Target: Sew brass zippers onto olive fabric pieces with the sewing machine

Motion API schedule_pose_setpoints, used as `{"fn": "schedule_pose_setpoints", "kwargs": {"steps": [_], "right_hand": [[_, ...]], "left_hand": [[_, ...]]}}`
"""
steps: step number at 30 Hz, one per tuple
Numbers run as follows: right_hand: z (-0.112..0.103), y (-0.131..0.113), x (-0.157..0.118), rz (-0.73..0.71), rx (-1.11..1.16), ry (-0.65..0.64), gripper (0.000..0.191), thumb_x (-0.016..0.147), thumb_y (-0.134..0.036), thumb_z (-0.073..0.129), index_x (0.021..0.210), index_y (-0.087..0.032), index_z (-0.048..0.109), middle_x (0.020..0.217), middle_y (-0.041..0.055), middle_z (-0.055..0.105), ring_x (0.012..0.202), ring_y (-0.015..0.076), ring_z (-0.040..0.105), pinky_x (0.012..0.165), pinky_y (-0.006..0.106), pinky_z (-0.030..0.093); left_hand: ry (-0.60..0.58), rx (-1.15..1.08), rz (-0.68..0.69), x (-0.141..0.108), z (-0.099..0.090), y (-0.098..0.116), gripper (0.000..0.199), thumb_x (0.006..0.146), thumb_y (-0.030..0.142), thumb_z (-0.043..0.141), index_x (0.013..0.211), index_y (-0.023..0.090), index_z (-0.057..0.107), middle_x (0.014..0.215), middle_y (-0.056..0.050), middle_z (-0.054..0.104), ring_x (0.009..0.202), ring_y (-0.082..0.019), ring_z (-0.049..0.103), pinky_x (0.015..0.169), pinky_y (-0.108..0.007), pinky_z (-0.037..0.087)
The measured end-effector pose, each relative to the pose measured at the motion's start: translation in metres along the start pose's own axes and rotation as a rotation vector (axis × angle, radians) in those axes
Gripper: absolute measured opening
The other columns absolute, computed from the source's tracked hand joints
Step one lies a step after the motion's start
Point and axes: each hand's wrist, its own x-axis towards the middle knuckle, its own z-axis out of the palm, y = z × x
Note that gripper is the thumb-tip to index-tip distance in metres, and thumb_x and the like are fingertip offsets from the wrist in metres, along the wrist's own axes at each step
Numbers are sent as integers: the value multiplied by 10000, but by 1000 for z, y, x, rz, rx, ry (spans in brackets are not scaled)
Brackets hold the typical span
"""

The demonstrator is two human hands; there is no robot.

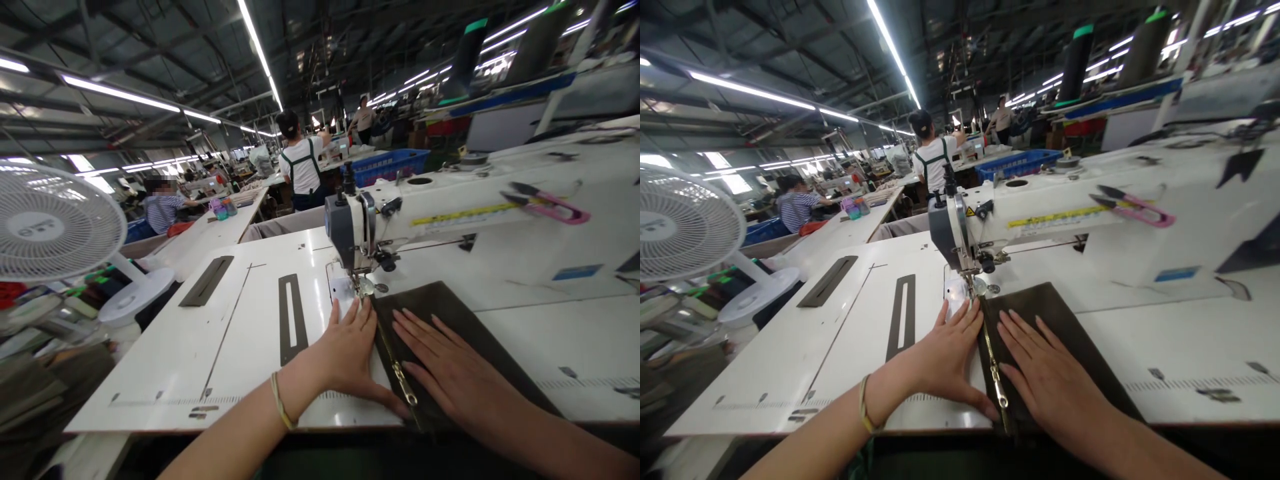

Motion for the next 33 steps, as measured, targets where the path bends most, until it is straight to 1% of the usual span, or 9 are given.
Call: {"fn": "schedule_pose_setpoints", "kwargs": {"steps": [9,12,16,19,22,25,29,31,33], "right_hand": [[-4,9,32,-89,43,11,460,947,-240,305,1367,-115,446,1415,122,412,1311,235,388,1039,489,383],[7,22,32,-95,50,-37,500,951,-334,360,1404,-125,386,1428,113,392,1318,244,374,1040,504,378],[21,55,10,30,23,-45,632,925,-475,394,1465,-174,262,1459,101,346,1323,272,360,1042,538,361],[23,71,2,102,-61,10,673,910,-553,361,1450,-155,311,1433,131,380,1293,310,398,1027,578,353],[16,59,16,95,-102,62,680,894,-573,387,1418,-141,380,1412,155,401,1292,332,393,1043,607,308],[8,30,38,-63,19,-52,577,932,-449,394,1440,-183,324,1446,105,348,1324,276,349,1052,527,352],[4,7,50,-81,175,-250,505,961,-438,348,1434,-267,303,1459,64,301,1332,264,318,1057,531,328],[2,7,51,-33,214,-318,499,961,-466,340,1428,-294,306,1475,54,262,1348,274,273,1073,560,270],[0,8,51,-11,243,-356,495,962,-478,328,1424,-301,315,1483,48,240,1358,281,244,1077,583,234]], "left_hand": [[13,7,-86,7,-2,12,1245,599,717,698,1466,37,118,1492,-274,128,1400,-395,69,1119,-618,2],[5,6,-92,5,-1,9,1291,566,736,708,1468,35,108,1494,-267,115,1399,-396,55,1131,-597,0],[25,-8,-62,0,-1,3,1274,585,786,646,1471,44,112,1506,-243,104,1398,-396,12,1133,-599,-10],[35,-38,-31,-3,0,-1,1247,621,800,601,1475,50,90,1516,-231,78,1399,-388,-21,1137,-597,-3],[27,-90,-23,-2,3,-2,1263,613,799,610,1481,70,53,1523,-215,47,1397,-386,-42,1136,-601,-2],[32,-144,-19,-7,3,-4,1295,590,789,642,1483,129,-24,1531,-178,-16,1397,-377,-51,1132,-611,24],[92,-80,-250,-46,1,-23,1195,675,698,660,1481,106,6,1522,-209,0,1402,-382,-10,1108,-641,125],[246,78,-366,-78,5,-39,1000,804,633,572,1485,115,55,1520,-214,33,1406,-382,27,1088,-666,145],[257,262,-277,-109,16,-52,1026,778,648,594,1485,112,78,1499,-242,135,1382,-430,148,1044,-693,216]]}}
